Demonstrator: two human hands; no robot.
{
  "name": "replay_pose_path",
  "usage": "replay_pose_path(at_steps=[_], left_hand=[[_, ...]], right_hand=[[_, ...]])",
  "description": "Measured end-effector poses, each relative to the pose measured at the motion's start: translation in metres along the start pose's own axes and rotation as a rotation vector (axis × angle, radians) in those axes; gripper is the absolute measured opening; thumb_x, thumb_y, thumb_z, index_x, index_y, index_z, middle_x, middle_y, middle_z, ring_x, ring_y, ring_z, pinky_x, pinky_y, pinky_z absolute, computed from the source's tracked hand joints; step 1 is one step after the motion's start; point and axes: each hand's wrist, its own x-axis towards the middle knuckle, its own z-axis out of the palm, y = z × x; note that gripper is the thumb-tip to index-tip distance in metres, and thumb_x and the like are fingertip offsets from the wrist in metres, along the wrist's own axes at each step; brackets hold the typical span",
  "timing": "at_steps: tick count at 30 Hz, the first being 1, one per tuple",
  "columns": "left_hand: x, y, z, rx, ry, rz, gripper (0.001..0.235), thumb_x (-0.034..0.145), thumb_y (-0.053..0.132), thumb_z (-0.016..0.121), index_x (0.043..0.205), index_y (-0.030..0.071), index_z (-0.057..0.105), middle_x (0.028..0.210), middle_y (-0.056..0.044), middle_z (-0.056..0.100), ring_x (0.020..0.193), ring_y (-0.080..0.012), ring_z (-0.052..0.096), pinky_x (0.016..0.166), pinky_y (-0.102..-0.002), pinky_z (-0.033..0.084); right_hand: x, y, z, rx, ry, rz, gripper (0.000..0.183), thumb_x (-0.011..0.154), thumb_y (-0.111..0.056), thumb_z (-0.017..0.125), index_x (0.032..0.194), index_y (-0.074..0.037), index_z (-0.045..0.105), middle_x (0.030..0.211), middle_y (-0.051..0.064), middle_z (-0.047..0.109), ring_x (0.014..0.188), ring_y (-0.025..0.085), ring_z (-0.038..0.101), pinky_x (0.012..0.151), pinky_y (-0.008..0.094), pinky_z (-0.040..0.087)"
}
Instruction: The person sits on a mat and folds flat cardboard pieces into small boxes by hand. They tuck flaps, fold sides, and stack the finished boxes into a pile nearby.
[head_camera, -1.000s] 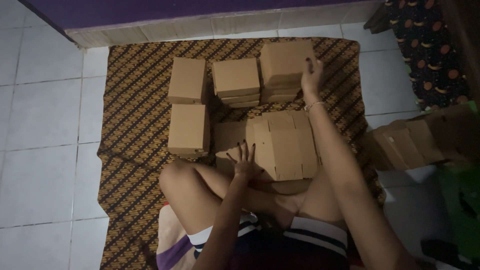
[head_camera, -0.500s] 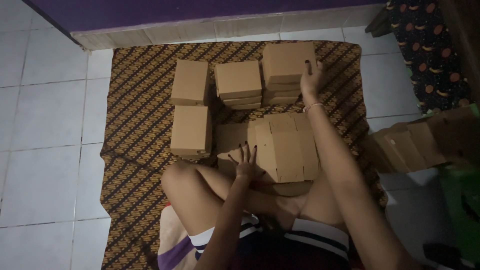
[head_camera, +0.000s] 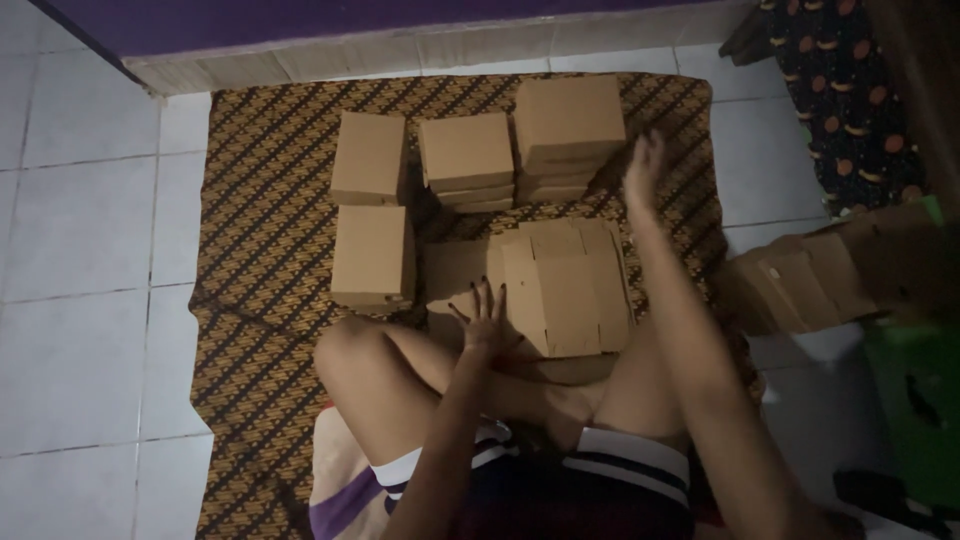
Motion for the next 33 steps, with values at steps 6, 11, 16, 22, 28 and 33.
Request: replay_pose_path(at_steps=[6, 11, 16, 22, 28, 33], left_hand=[[0.008, -0.003, 0.009, -0.124, -0.012, 0.049, 0.113, 0.085, 0.077, 0.055, 0.162, 0.031, -0.014, 0.170, -0.012, -0.015, 0.156, -0.0346, -0.015, 0.111, -0.083, -0.006], [-0.064, -0.002, -0.046, -0.223, -0.043, 0.101, 0.086, 0.097, 0.058, 0.054, 0.162, 0.031, 0.006, 0.169, -0.015, -0.017, 0.157, -0.0374, -0.011, 0.120, -0.074, 0.009], [-0.064, 0.004, -0.026, -0.087, -0.008, 0.147, 0.078, 0.102, 0.057, 0.046, 0.163, 0.026, 0.008, 0.170, -0.017, -0.010, 0.157, -0.0366, -0.009, 0.122, -0.064, 0.017], [-0.115, 0.007, -0.056, 0.008, 0.018, 0.210, 0.066, 0.105, 0.048, 0.043, 0.161, 0.021, 0.021, 0.169, -0.020, -0.008, 0.157, -0.0383, -0.006, 0.123, -0.057, 0.021], [-0.120, 0.005, -0.042, 0.023, 0.082, 0.238, 0.061, 0.106, 0.054, 0.036, 0.158, 0.022, 0.034, 0.169, -0.016, 0.012, 0.158, -0.0328, 0.008, 0.123, -0.051, 0.025], [-0.115, 0.001, -0.026, 0.032, 0.130, 0.279, 0.062, 0.104, 0.056, 0.040, 0.154, 0.018, 0.040, 0.164, -0.012, 0.031, 0.155, -0.0307, 0.020, 0.122, -0.052, 0.028]], right_hand=[[-0.049, 0.176, -0.068, -0.273, -0.200, -0.156, 0.035, 0.108, -0.011, 0.045, 0.133, 0.008, 0.061, 0.126, 0.034, 0.061, 0.122, 0.048, 0.056, 0.101, 0.058, 0.044], [-0.150, 0.090, -0.073, -1.494, -0.356, -0.008, 0.079, 0.097, -0.073, 0.043, 0.090, -0.006, 0.082, 0.085, 0.019, 0.077, 0.089, 0.037, 0.076, 0.080, 0.045, 0.057], [-0.102, 0.245, -0.081, -0.842, -0.028, -0.012, 0.049, 0.079, -0.045, 0.087, 0.087, 0.000, 0.070, 0.087, 0.021, 0.070, 0.093, 0.042, 0.070, 0.080, 0.048, 0.055], [-0.117, 0.210, -0.087, -0.575, 0.021, -0.014, 0.032, 0.081, -0.033, 0.089, 0.087, -0.007, 0.071, 0.078, 0.007, 0.066, 0.082, 0.023, 0.067, 0.073, 0.037, 0.054], [-0.168, 0.119, -0.089, -0.545, -0.042, -0.320, 0.017, 0.091, -0.013, 0.077, 0.086, -0.004, 0.064, 0.081, 0.015, 0.060, 0.085, 0.035, 0.065, 0.079, 0.040, 0.052], [-0.225, -0.003, -0.085, -0.616, -0.169, -0.148, 0.017, 0.096, -0.014, 0.066, 0.089, -0.002, 0.056, 0.089, 0.016, 0.054, 0.089, 0.035, 0.057, 0.082, 0.044, 0.047]])
